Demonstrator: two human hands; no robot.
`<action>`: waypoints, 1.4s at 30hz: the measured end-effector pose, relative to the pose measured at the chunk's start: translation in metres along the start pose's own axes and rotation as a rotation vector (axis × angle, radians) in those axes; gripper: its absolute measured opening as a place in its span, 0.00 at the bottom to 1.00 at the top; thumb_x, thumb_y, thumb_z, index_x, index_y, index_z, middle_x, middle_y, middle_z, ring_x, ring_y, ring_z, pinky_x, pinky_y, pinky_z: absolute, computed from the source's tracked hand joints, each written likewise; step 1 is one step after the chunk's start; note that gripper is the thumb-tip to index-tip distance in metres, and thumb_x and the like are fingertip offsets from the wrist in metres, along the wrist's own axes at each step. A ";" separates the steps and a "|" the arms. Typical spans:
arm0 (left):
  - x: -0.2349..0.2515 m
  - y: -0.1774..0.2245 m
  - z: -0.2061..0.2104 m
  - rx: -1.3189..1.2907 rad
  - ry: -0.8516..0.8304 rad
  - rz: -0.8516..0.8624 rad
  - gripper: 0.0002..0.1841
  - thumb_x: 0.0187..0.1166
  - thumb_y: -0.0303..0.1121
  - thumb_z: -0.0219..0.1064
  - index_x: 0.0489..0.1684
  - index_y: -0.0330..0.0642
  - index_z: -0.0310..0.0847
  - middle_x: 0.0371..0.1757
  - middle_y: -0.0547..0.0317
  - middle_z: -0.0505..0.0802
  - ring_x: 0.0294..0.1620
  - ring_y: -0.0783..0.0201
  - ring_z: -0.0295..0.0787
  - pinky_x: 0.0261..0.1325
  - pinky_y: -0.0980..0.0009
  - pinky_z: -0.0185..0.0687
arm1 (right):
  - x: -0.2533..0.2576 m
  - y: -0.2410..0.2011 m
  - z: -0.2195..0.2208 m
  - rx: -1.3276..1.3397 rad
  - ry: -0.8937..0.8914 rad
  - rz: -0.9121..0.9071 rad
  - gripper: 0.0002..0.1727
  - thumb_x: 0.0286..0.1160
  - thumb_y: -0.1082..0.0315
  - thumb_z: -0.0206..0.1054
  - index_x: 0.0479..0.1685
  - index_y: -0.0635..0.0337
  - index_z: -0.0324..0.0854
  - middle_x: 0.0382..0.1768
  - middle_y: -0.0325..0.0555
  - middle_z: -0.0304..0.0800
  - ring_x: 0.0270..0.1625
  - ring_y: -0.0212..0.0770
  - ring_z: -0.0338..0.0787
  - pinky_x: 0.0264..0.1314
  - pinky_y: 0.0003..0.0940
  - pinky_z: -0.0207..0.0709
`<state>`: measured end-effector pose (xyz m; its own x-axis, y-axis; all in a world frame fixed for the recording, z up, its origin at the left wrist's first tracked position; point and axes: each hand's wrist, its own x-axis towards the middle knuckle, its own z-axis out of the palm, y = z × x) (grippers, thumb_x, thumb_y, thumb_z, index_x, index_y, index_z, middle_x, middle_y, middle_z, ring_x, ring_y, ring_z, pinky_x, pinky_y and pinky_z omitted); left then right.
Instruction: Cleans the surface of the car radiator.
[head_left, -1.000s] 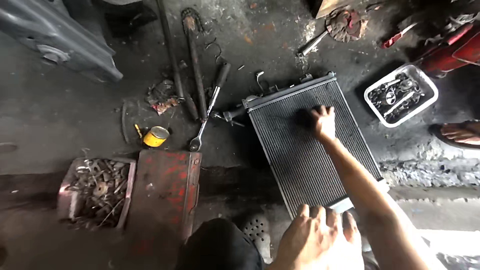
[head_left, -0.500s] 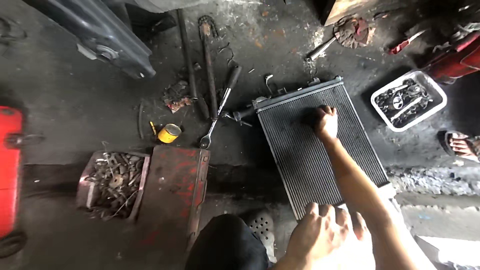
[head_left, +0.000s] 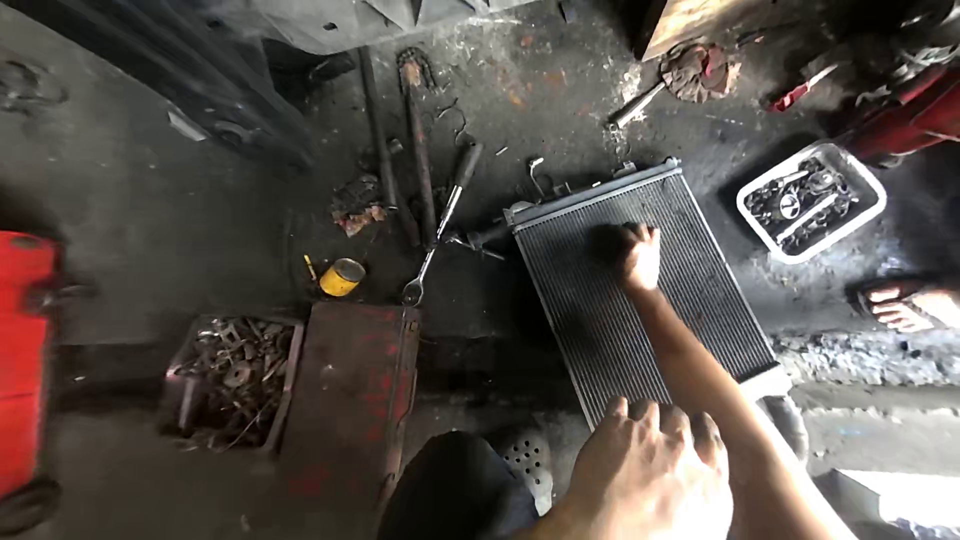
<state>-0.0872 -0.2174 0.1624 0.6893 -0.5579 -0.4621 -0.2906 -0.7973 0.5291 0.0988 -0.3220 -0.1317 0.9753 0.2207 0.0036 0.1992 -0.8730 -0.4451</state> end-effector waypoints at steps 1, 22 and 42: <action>0.001 -0.001 -0.001 -0.008 0.000 -0.002 0.26 0.88 0.45 0.59 0.80 0.41 0.76 0.63 0.41 0.92 0.65 0.42 0.89 0.64 0.49 0.82 | -0.025 -0.015 -0.001 0.039 -0.120 -0.048 0.21 0.67 0.78 0.69 0.62 0.62 0.88 0.70 0.61 0.84 0.78 0.67 0.75 0.82 0.64 0.66; -0.002 -0.004 0.010 0.060 0.196 0.050 0.21 0.84 0.40 0.61 0.71 0.43 0.85 0.55 0.44 0.94 0.57 0.44 0.92 0.55 0.52 0.86 | -0.032 0.000 -0.013 -0.003 -0.242 -0.358 0.20 0.73 0.80 0.65 0.62 0.57 0.90 0.68 0.58 0.87 0.72 0.64 0.83 0.74 0.60 0.76; -0.006 -0.006 0.007 0.064 0.167 0.048 0.24 0.83 0.45 0.63 0.73 0.41 0.83 0.55 0.44 0.94 0.56 0.44 0.92 0.55 0.51 0.85 | -0.023 -0.055 0.006 -0.020 -0.097 0.082 0.27 0.71 0.76 0.68 0.73 0.50 0.83 0.75 0.56 0.80 0.77 0.66 0.76 0.70 0.62 0.79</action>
<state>-0.0943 -0.2108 0.1566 0.7727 -0.5540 -0.3098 -0.3641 -0.7867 0.4985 0.0651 -0.2761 -0.1128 0.9749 0.1881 -0.1194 0.1216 -0.8984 -0.4220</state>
